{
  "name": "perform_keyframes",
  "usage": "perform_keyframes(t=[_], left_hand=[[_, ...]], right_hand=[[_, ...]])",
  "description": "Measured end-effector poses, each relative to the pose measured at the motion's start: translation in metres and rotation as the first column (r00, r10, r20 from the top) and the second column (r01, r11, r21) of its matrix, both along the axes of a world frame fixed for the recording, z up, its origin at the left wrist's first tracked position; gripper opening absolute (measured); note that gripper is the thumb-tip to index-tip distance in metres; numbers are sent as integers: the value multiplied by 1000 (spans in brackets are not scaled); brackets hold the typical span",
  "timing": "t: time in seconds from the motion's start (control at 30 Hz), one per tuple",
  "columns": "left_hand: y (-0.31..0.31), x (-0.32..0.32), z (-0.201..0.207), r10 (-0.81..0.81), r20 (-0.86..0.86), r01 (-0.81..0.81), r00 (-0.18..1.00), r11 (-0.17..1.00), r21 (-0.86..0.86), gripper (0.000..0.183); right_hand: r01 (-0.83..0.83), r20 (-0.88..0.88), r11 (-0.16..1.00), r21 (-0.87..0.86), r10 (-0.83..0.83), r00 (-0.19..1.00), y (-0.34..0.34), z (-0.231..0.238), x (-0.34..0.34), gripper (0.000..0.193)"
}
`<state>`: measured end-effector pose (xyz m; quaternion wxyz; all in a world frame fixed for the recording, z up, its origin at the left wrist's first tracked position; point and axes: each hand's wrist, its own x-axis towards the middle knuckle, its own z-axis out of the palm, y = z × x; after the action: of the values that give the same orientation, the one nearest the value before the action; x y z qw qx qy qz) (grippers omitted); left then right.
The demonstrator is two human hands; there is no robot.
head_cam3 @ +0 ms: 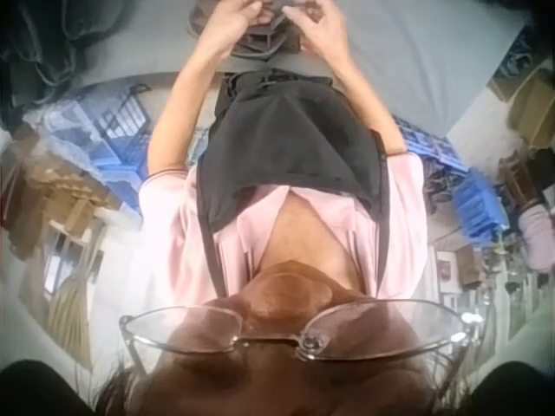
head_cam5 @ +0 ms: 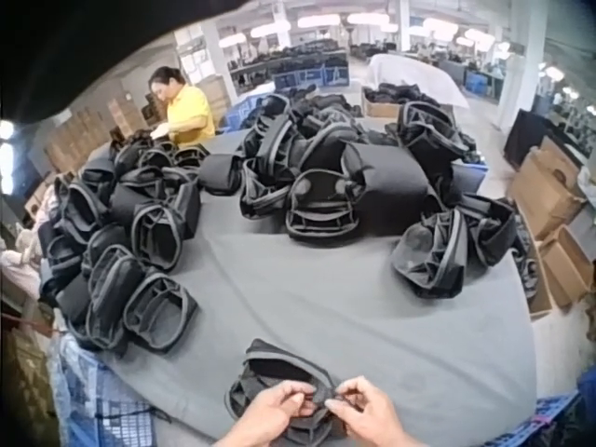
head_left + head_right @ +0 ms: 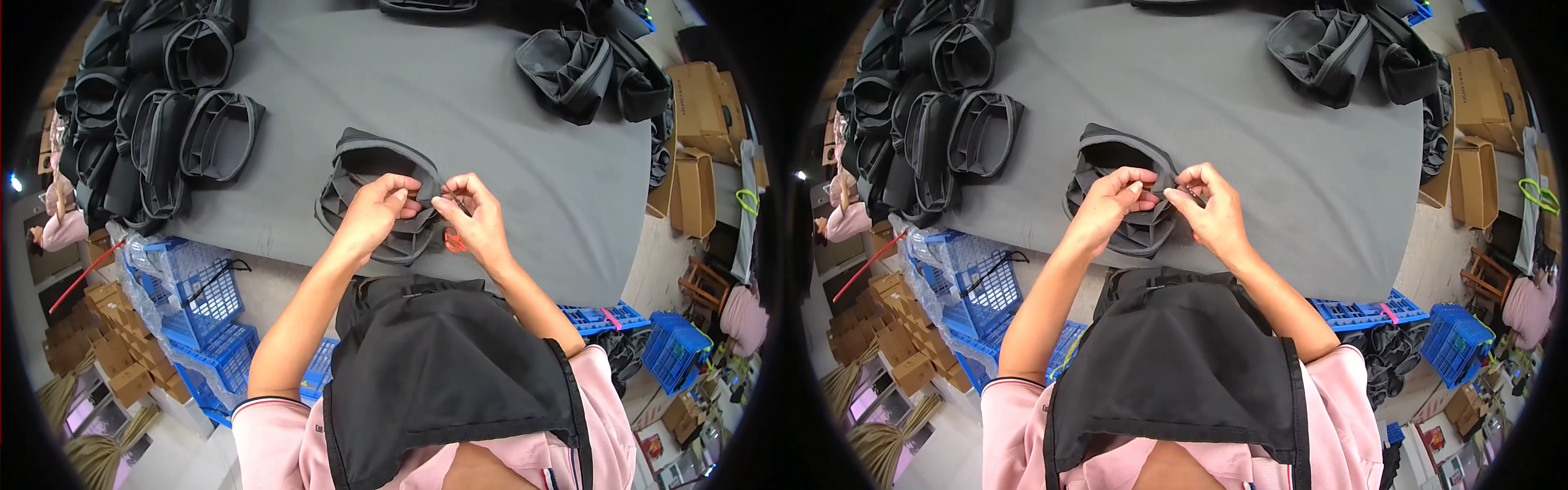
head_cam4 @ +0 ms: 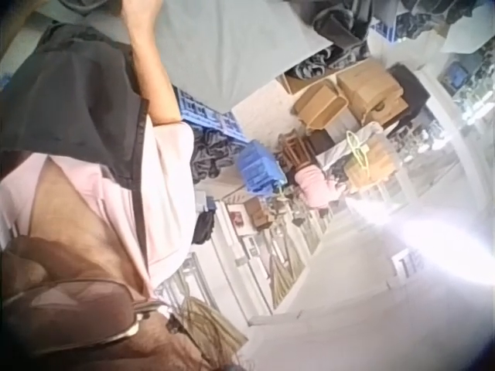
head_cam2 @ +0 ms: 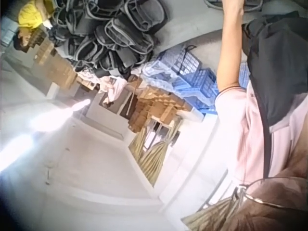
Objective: The recorder uses small thread snippers to remove excess threads from black fabric bags at a factory production table.
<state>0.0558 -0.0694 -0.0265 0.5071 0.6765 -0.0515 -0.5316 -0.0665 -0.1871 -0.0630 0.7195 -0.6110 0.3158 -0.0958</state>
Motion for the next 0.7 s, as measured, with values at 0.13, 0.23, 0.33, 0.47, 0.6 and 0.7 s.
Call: perform_keyframes(t=[0.13, 0.23, 0.33, 0.47, 0.6, 0.7], left_hand=[[-13, 9, 4, -186, 274, 162, 944, 981, 110, 41], [-20, 18, 3, -277, 359, 231, 891, 958, 168, 51], [-26, 10, 5, -261, 104, 251, 960, 963, 99, 45], [-22, -11, -24, -167, 152, 142, 974, 976, 162, 34], [-25, -20, -29, -118, 195, 80, 974, 979, 190, 31], [-25, -24, -30, -58, 231, 13, 971, 981, 193, 30]], right_hand=[[32, 92, 982, 187, -50, 995, 2, 0, 2, 16], [-22, 73, 909, 417, -10, 997, -5, 5, 1, 14], [-148, 175, 793, 590, 53, 983, -17, -2, -8, 12], [-66, -4, 814, 577, 83, 997, -12, -13, -12, 9], [88, -46, 994, 61, -85, 995, 1, 2, -33, 16], [18, -115, 967, -254, -48, 992, 0, 15, -52, 26]])
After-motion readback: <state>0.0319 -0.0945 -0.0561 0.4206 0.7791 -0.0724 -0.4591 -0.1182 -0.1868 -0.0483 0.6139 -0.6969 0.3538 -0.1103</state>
